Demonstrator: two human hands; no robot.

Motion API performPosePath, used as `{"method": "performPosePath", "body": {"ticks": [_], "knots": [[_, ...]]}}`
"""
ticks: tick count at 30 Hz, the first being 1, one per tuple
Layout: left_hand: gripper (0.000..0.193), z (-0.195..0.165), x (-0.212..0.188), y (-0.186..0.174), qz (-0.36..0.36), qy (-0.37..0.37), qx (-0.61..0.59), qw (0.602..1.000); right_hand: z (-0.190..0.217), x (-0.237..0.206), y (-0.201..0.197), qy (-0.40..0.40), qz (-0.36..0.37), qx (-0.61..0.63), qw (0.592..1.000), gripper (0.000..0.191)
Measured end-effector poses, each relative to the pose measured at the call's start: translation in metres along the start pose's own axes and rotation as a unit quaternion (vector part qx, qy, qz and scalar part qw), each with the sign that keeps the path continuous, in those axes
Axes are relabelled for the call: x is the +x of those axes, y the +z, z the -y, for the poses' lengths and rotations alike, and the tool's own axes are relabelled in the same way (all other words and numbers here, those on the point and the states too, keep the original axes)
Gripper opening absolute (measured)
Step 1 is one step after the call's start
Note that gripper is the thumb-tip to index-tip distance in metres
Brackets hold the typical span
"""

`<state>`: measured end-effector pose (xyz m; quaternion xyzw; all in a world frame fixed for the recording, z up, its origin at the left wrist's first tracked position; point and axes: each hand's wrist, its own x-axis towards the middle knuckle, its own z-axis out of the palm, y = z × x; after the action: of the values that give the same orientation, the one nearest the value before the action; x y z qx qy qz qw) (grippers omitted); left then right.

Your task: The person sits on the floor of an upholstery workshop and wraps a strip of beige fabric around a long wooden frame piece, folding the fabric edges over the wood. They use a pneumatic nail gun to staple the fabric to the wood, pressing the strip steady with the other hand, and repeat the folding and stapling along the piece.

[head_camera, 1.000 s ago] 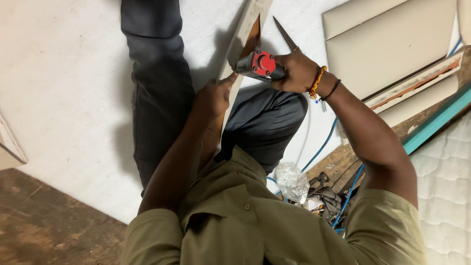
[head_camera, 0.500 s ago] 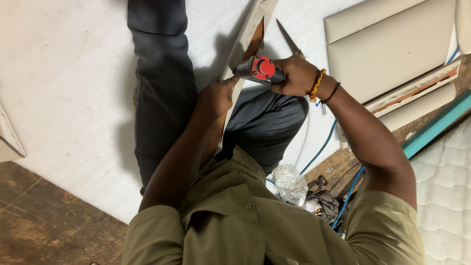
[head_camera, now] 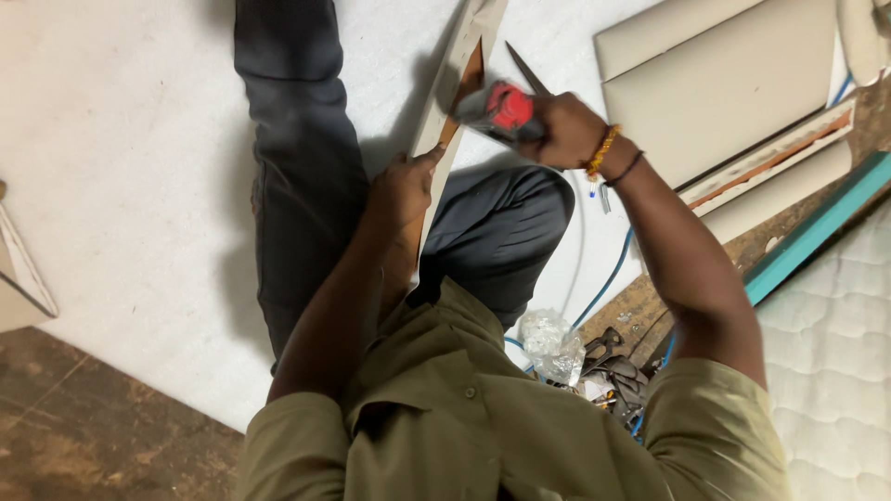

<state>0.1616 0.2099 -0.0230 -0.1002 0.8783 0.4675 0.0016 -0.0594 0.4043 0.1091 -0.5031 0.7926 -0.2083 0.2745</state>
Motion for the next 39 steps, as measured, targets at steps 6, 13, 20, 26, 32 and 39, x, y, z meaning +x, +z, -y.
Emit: {"method": "performPosePath", "body": {"ticks": [6, 13, 20, 26, 32, 39], "knots": [[0.066, 0.033, 0.004, 0.009, 0.083, -0.077, -0.137, 0.984, -0.020, -0.104, -0.015, 0.272, -0.119, -0.004, 0.955, 0.048], [0.067, 0.075, 0.038, 0.042, 0.103, -0.129, -0.247, 0.955, -0.022, -0.240, 0.080, 0.317, -0.205, -0.031, 0.925, 0.053], [0.091, 0.038, 0.039, 0.005, 0.174, -0.018, -0.348, 0.921, 0.019, -0.280, 0.204, 0.392, -0.305, -0.091, 0.863, 0.050], [0.103, -0.056, 0.041, -0.057, 0.134, -0.045, -0.139, 0.980, 0.003, -0.273, 0.250, 0.403, -0.318, -0.178, 0.839, 0.025], [0.105, -0.125, 0.046, -0.091, 0.050, -0.041, -0.017, 0.998, -0.006, -0.259, 0.276, 0.418, -0.371, -0.139, 0.818, 0.027], [0.098, -0.123, 0.029, -0.075, 0.041, -0.018, 0.050, 0.998, 0.029, -0.226, 0.175, 0.406, -0.330, -0.120, 0.844, 0.039]]}}
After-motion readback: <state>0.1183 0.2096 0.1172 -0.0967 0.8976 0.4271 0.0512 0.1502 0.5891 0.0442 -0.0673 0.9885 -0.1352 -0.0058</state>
